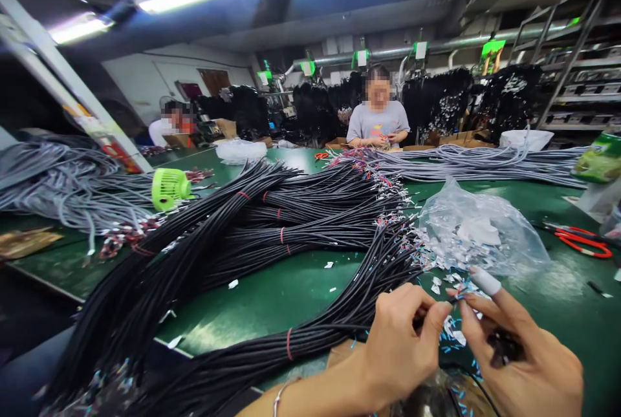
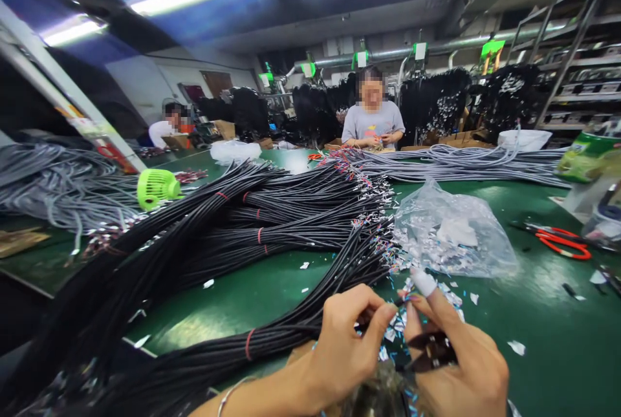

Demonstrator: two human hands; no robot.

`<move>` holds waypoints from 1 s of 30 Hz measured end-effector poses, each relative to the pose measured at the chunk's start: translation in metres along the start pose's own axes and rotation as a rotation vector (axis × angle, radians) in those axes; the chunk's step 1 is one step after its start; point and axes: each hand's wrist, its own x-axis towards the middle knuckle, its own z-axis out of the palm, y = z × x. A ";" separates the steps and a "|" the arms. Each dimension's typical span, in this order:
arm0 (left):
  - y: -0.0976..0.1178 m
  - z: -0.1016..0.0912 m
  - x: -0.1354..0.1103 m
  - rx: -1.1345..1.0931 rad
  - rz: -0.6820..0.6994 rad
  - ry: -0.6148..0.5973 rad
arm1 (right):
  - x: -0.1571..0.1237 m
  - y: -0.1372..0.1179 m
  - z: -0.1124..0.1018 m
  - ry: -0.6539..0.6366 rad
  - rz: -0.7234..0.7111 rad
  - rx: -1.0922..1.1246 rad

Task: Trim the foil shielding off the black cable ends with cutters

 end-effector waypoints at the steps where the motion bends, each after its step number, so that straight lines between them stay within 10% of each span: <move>1: -0.001 -0.002 0.002 -0.029 -0.014 0.017 | 0.000 0.001 0.000 0.002 -0.050 -0.028; 7: -0.014 -0.038 0.031 -0.236 -0.176 0.179 | 0.015 0.018 -0.003 -0.086 -0.220 -0.008; 17: -0.076 -0.044 0.005 0.321 -0.214 -0.257 | 0.032 0.042 0.002 -0.201 -0.249 0.010; 30: -0.064 -0.107 0.036 -0.242 -0.334 -0.379 | 0.025 0.045 0.009 -0.514 -0.017 0.089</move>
